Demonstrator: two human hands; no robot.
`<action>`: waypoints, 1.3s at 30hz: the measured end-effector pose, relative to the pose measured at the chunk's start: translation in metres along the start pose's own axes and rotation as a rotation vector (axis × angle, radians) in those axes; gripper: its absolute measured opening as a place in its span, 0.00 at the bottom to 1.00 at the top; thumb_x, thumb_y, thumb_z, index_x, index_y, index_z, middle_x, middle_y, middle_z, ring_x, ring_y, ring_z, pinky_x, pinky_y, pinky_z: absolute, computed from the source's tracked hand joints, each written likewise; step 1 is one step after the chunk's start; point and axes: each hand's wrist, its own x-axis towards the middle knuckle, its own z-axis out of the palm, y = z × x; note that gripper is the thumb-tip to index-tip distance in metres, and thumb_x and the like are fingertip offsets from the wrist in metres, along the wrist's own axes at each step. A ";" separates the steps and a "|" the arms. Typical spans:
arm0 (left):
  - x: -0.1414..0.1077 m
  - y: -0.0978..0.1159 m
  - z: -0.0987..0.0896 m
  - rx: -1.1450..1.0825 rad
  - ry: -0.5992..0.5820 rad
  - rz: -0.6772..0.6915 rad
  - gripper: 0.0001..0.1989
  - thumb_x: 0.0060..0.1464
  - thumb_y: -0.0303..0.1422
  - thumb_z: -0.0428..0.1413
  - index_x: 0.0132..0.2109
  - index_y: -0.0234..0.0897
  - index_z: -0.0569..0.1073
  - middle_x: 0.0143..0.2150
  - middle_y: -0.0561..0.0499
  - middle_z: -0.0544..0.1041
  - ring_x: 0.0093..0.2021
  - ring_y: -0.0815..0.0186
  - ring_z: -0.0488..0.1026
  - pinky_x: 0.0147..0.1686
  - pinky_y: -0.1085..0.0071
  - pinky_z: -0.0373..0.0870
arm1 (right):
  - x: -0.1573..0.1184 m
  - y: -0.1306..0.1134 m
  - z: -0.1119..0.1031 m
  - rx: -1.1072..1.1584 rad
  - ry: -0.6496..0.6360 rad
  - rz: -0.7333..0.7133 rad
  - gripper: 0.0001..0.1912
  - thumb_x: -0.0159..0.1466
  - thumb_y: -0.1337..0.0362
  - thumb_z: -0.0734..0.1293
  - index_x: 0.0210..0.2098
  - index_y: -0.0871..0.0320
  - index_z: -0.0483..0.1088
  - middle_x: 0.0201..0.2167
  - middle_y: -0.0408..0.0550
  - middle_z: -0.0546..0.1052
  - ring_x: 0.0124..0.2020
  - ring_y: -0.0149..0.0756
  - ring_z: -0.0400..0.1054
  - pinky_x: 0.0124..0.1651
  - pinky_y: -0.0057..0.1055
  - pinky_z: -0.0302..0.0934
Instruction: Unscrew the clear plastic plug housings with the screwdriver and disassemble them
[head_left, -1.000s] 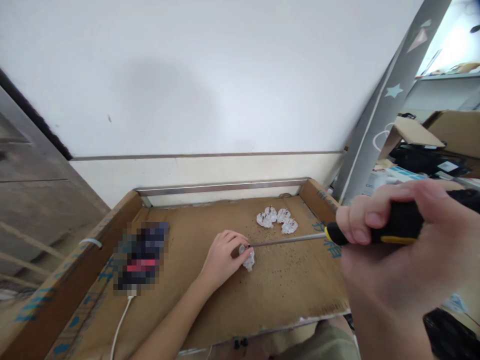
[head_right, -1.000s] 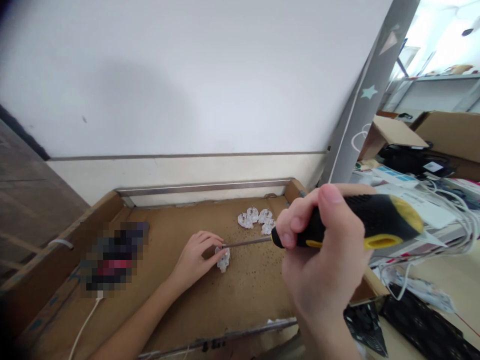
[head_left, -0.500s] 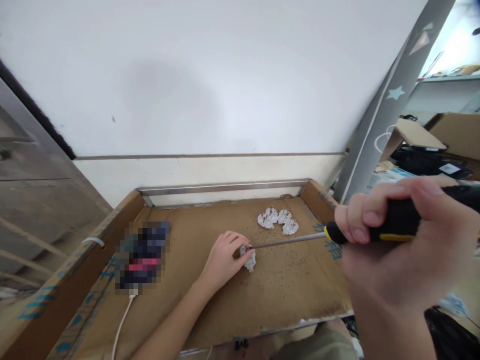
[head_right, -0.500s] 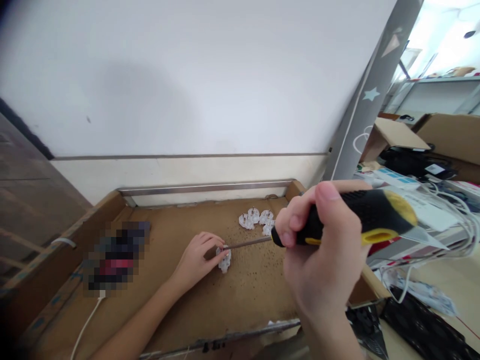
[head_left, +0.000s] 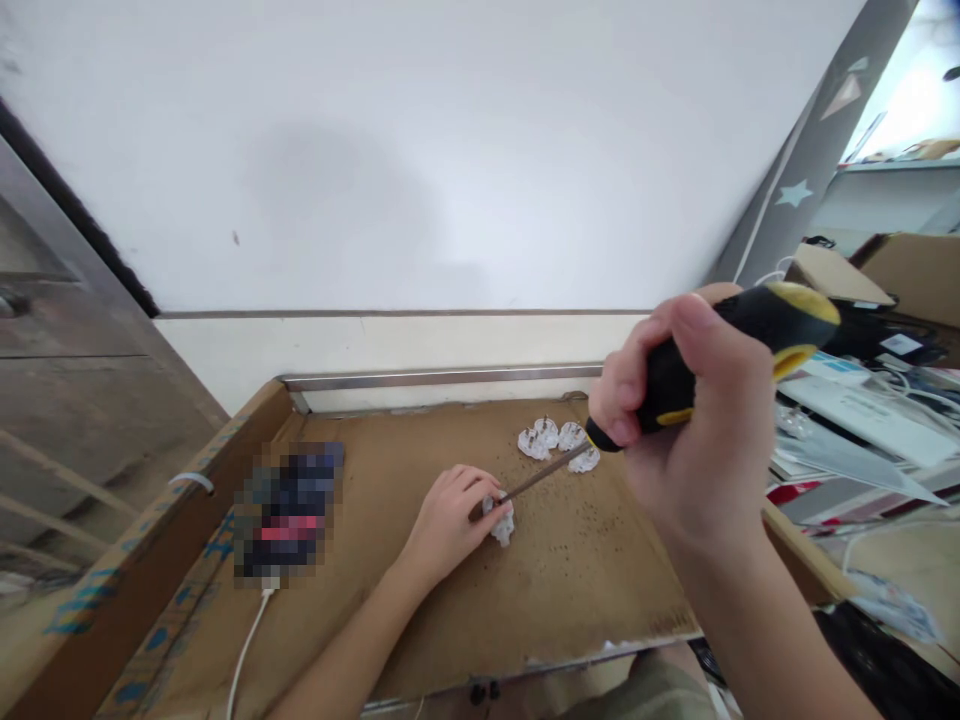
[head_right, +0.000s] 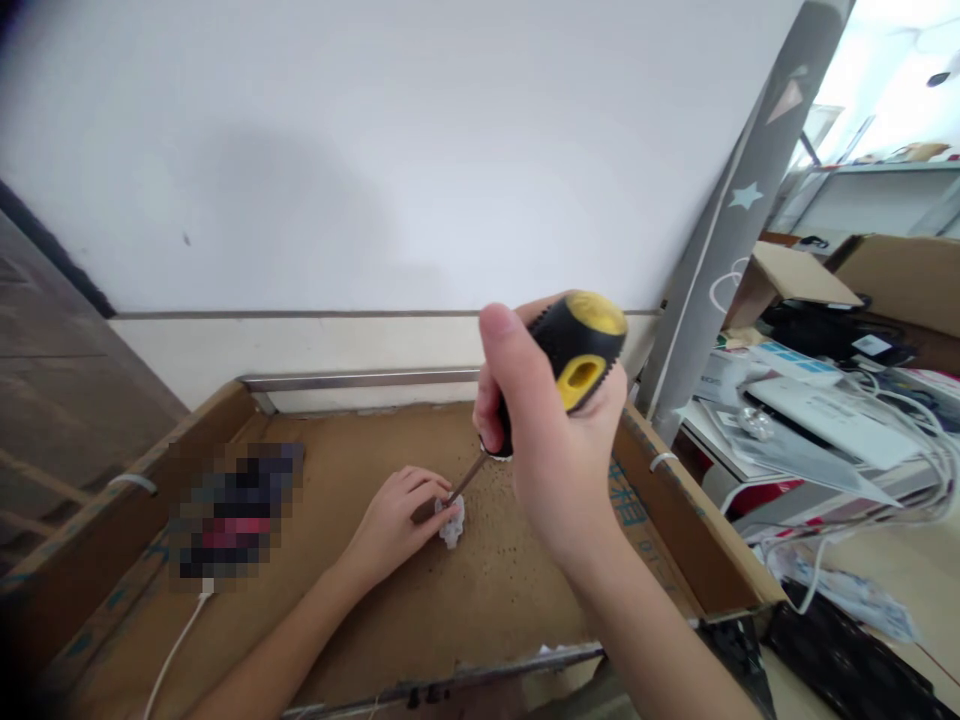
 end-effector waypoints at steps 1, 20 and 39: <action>0.000 0.000 -0.001 0.001 0.006 -0.001 0.06 0.56 0.36 0.54 0.33 0.39 0.71 0.39 0.50 0.76 0.40 0.63 0.69 0.40 0.66 0.64 | 0.001 0.002 0.002 0.006 -0.023 -0.006 0.13 0.53 0.56 0.68 0.25 0.56 0.60 0.13 0.36 0.61 0.12 0.22 0.52 0.13 0.23 0.45; -0.004 0.001 -0.002 -0.022 -0.100 -0.090 0.03 0.54 0.32 0.54 0.35 0.41 0.72 0.37 0.52 0.76 0.38 0.63 0.70 0.38 0.66 0.62 | -0.006 0.017 0.005 0.016 -0.078 -0.024 0.10 0.55 0.60 0.67 0.25 0.55 0.60 0.14 0.36 0.61 0.12 0.23 0.52 0.12 0.22 0.47; -0.004 0.006 -0.003 0.003 -0.140 -0.151 0.05 0.53 0.35 0.55 0.36 0.40 0.70 0.37 0.53 0.75 0.39 0.62 0.68 0.39 0.67 0.62 | -0.006 0.023 0.017 -0.142 0.077 -0.045 0.17 0.54 0.48 0.66 0.31 0.54 0.61 0.21 0.38 0.59 0.17 0.21 0.53 0.19 0.25 0.50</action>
